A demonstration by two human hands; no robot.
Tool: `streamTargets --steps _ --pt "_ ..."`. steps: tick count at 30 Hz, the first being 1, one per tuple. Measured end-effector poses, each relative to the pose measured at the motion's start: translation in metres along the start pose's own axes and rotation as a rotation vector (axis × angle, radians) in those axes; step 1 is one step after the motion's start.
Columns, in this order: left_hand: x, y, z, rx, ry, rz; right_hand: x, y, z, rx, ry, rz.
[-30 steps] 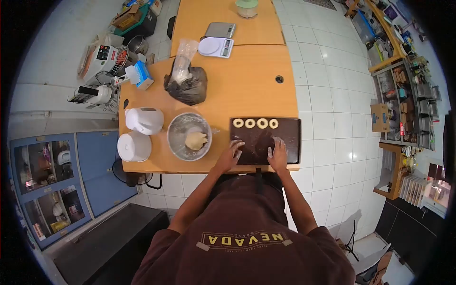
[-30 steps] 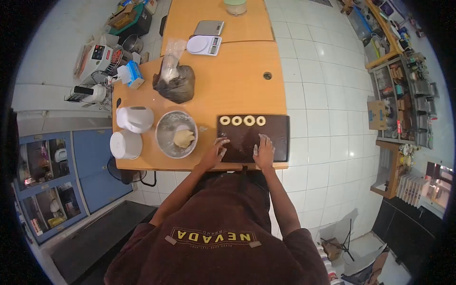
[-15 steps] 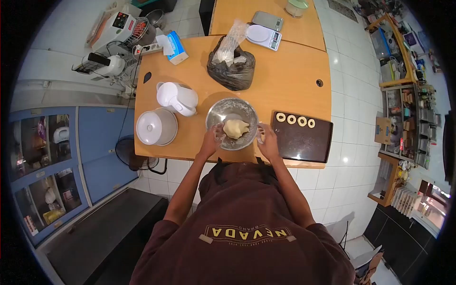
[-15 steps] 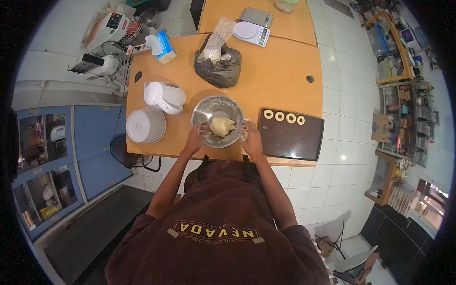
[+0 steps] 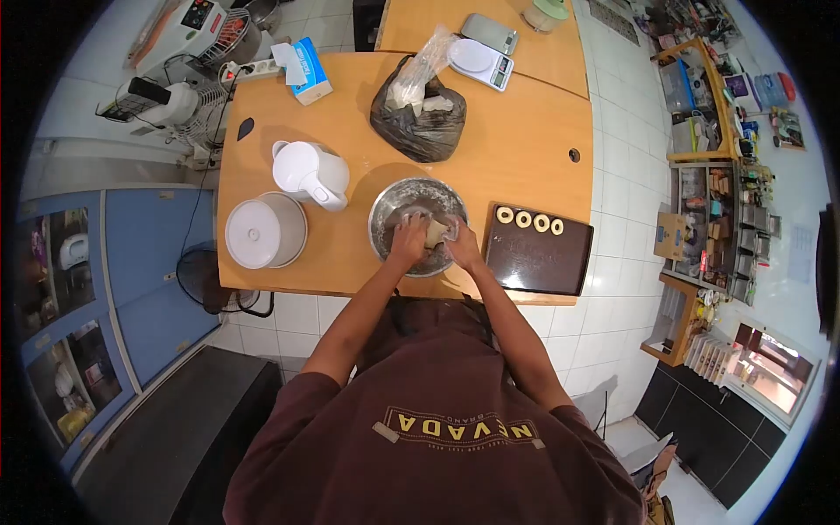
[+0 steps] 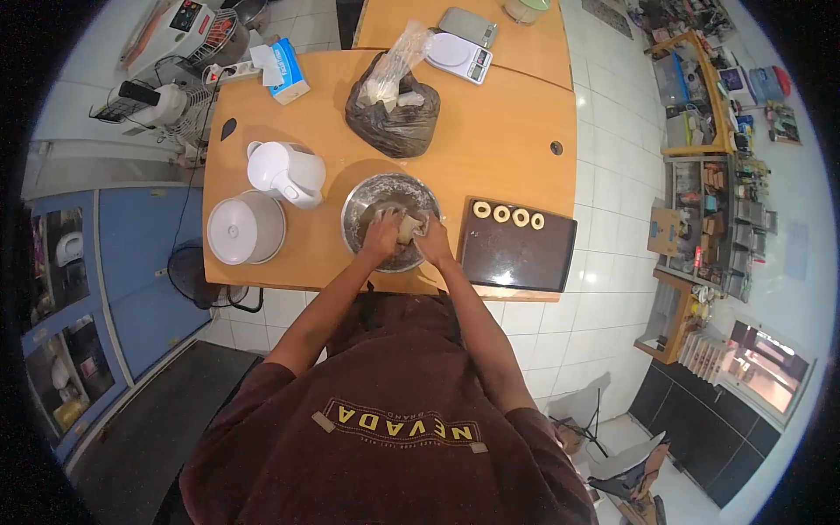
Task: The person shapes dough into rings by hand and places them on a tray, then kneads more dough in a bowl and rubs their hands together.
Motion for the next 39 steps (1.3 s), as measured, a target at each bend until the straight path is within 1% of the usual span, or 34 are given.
streamTargets --steps 2,5,8,11,14,17,20,23,26,29,32,35,39 --pt "-0.004 -0.011 0.005 -0.049 -0.016 -0.052 -0.012 -0.007 -0.043 -0.148 -0.035 -0.003" --pt "-0.004 0.003 0.005 0.009 -0.014 0.057 -0.006 -0.013 -0.038 -0.487 -0.136 -0.012" --pt "0.000 0.029 -0.001 0.009 -0.071 0.123 -0.011 -0.021 -0.045 -0.529 -0.134 0.022" --pt "0.001 0.010 0.012 0.131 0.036 0.130 -0.011 -0.019 -0.047 -0.494 -0.159 -0.048" --pt "0.001 0.002 0.018 0.179 0.047 0.155 -0.013 -0.018 -0.043 -0.476 -0.173 -0.049" --pt "0.002 -0.011 0.023 0.188 0.040 0.058 -0.012 -0.017 -0.033 -0.472 -0.165 -0.045" --pt "0.005 -0.012 0.027 0.241 0.095 0.057 -0.015 -0.021 -0.045 -0.577 -0.214 -0.047" --pt "0.009 -0.008 0.027 0.300 0.096 0.020 -0.018 -0.024 -0.053 -0.513 -0.253 -0.043" --pt "0.011 -0.012 0.030 0.293 0.112 -0.019 -0.025 -0.033 -0.079 -0.470 -0.270 -0.024" --pt "0.010 -0.017 0.025 0.218 -0.002 -0.125 -0.018 -0.032 -0.051 -0.162 -0.348 0.062" --pt "0.006 -0.004 0.011 0.105 -0.011 0.040 -0.024 -0.035 -0.056 0.068 -0.296 0.048" --pt "0.005 -0.004 0.010 0.080 -0.030 0.054 -0.021 -0.037 -0.041 0.143 -0.307 0.026" --pt "0.009 -0.005 0.011 -0.024 -0.061 -0.029 -0.028 -0.048 -0.067 0.243 -0.246 0.012"
Point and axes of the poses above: each hand's wrist, its own x-axis away from the middle knuckle, its own y-axis out of the back of the hand, z = x × y, the point moved 9 cm from there along -x, towards the middle knuckle, and after that the axes turned 14 degrees about -x, right-handed, at the moved point
